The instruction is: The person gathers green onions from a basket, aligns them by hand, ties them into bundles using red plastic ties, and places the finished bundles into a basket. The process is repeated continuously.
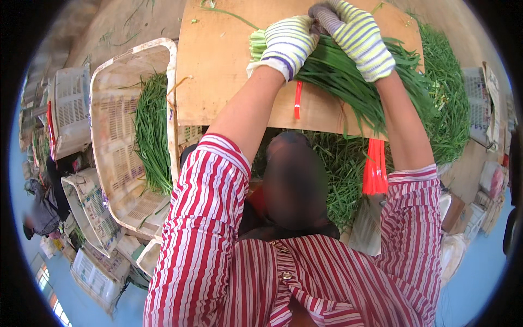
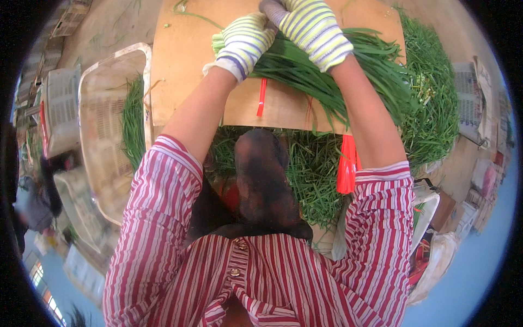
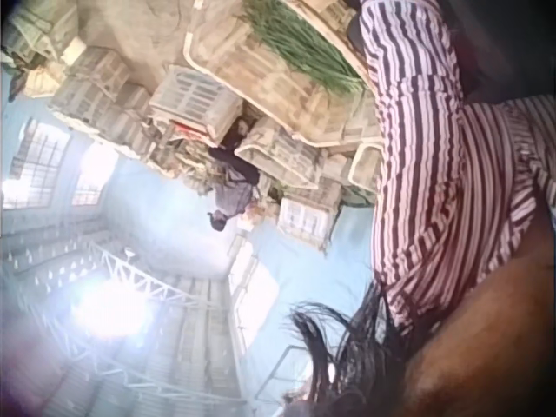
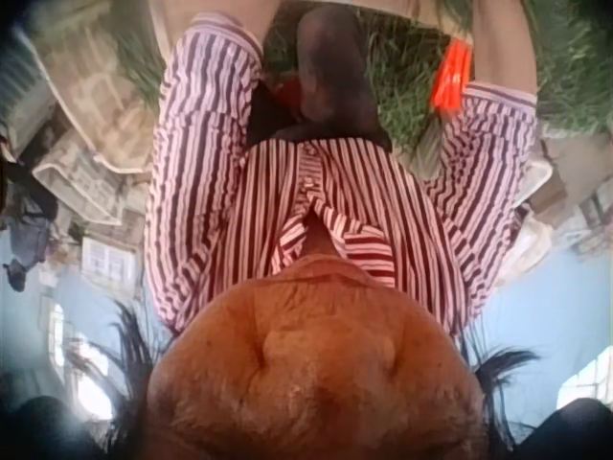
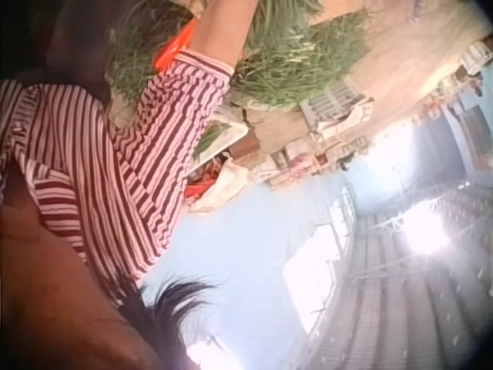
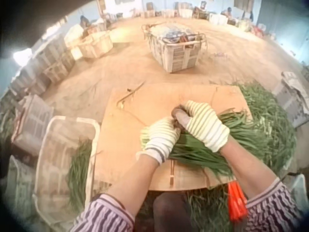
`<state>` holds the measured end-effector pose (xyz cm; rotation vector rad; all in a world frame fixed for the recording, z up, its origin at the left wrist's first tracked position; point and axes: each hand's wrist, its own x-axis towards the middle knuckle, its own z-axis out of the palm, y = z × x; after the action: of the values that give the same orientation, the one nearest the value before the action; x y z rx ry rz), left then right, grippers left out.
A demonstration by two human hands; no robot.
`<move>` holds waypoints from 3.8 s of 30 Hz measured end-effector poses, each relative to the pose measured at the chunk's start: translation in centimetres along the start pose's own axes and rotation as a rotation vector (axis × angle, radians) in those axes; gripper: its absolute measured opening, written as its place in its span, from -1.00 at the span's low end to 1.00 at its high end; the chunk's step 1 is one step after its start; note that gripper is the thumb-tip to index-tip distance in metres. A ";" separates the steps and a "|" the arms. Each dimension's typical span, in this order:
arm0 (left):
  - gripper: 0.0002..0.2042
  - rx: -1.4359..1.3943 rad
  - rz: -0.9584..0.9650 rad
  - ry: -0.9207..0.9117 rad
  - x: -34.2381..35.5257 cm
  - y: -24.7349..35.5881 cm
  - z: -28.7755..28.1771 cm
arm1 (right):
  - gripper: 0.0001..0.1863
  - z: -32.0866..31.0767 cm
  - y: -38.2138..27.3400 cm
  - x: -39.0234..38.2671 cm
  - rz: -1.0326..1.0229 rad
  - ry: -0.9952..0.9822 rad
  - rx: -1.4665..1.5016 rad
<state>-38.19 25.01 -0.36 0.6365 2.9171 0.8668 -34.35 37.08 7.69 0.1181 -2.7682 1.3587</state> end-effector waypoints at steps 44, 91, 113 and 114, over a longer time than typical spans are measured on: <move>-0.66 -0.924 0.028 -0.640 -1.4 -3.0 -3.2 | -0.82 7.2 5.7 -5.3 0.450 0.226 0.653; -0.76 -0.711 -0.447 -0.350 0.7 0.3 -2.2 | -0.64 2.1 0.9 -3.6 -0.174 -0.155 -0.689; -0.68 -0.667 -0.384 -0.108 -2.4 0.4 -0.7 | -0.76 4.7 5.3 -7.5 -0.240 -0.002 -0.637; -0.68 -0.690 -0.393 -0.090 -2.7 0.4 -0.8 | -0.76 4.5 5.7 -7.6 -0.240 0.028 -0.625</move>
<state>-35.63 23.84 0.31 0.0445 2.2890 1.5832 -27.34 37.29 -0.18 0.3758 -2.8845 0.4070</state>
